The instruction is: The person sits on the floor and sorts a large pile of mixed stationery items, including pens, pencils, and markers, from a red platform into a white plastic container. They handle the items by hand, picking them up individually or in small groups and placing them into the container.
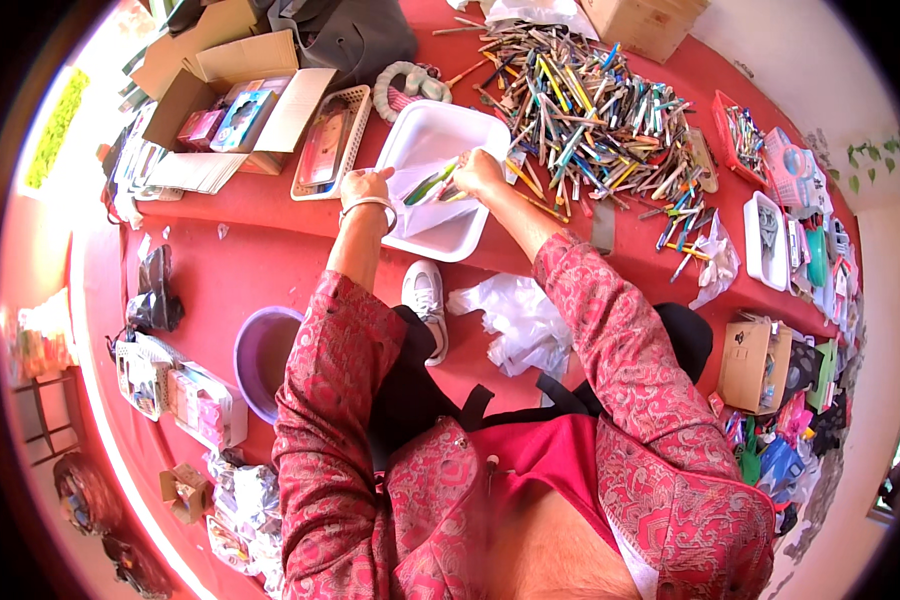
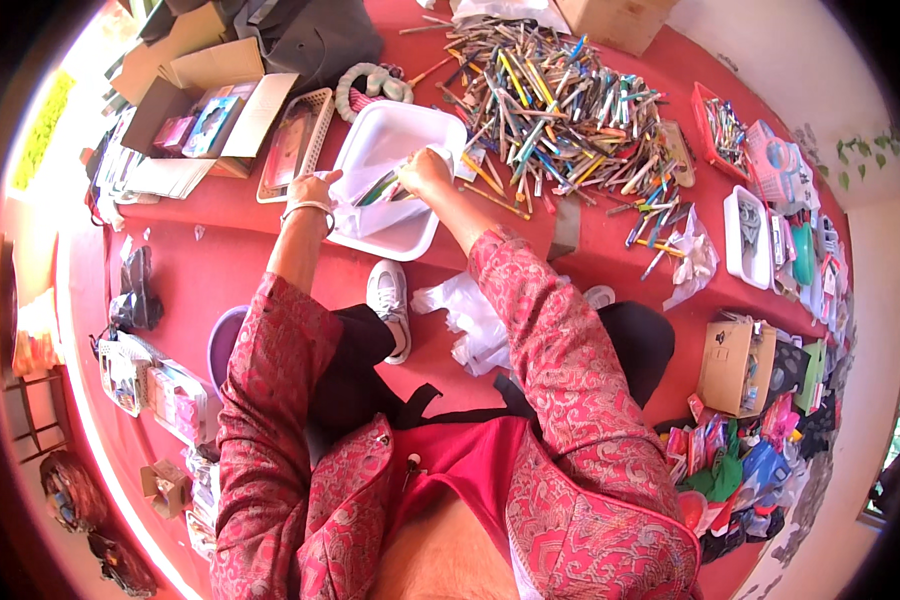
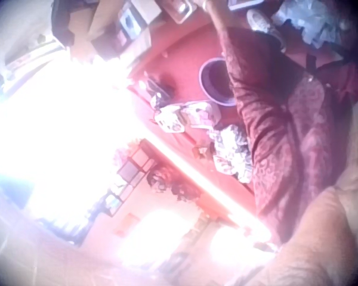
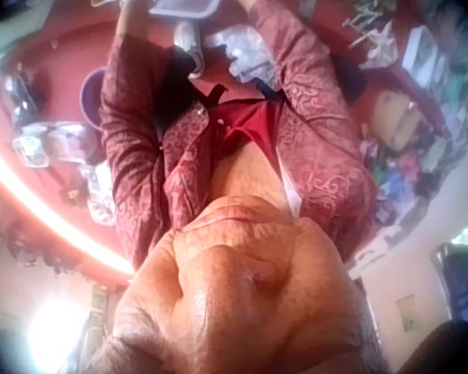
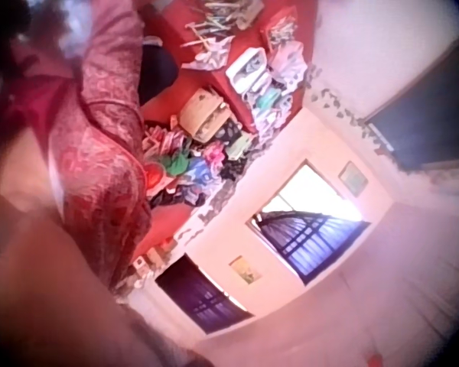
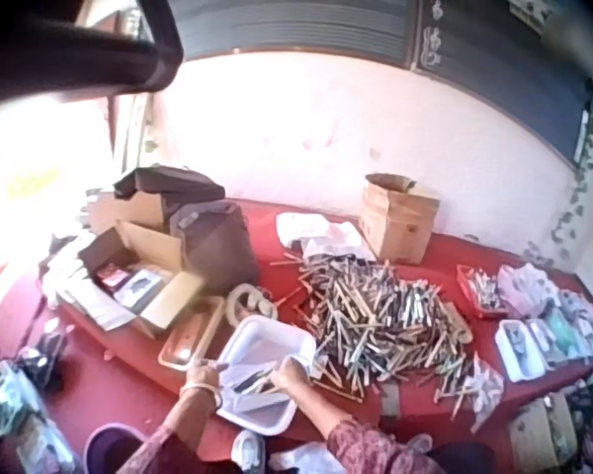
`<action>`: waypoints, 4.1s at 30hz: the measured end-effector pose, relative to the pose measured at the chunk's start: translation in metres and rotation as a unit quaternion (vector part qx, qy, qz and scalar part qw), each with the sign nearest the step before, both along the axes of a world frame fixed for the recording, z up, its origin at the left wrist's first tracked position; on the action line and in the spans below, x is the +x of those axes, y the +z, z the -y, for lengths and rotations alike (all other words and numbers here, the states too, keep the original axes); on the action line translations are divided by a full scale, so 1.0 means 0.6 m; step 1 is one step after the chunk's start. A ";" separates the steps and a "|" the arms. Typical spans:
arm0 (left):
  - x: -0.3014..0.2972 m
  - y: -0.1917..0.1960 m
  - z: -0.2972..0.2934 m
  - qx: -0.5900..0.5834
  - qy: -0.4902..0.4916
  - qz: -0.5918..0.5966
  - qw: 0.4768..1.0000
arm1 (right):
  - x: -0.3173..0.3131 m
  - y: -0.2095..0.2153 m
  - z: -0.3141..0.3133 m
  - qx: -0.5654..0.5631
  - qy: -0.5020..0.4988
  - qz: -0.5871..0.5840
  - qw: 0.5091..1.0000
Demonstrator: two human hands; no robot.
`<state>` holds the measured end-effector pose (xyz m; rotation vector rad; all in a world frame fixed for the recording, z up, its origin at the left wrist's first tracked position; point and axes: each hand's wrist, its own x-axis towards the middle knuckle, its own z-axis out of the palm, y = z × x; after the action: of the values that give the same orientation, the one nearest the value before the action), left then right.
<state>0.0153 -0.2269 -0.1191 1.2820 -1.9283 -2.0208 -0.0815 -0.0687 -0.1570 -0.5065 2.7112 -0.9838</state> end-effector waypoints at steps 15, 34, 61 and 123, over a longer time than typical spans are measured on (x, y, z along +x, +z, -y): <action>0.011 0.042 0.002 0.012 0.004 -0.146 0.989 | -0.014 0.038 -0.027 0.198 0.136 -0.118 0.963; 0.004 0.171 0.000 0.082 -0.110 -0.414 0.900 | -0.028 0.221 -0.033 0.313 0.386 -0.301 0.814; 0.000 0.132 0.017 0.000 -0.051 -0.319 0.946 | -0.065 0.216 -0.040 0.170 0.381 -0.262 0.870; -0.037 0.159 -0.297 -0.134 -0.221 -0.272 0.927 | -0.170 0.075 -0.401 -0.229 0.050 0.189 0.954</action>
<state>-0.0067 -0.0487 -0.0239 0.1879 -2.2073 -1.8961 -0.1832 0.1722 -0.1119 -0.4669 2.1018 -1.5121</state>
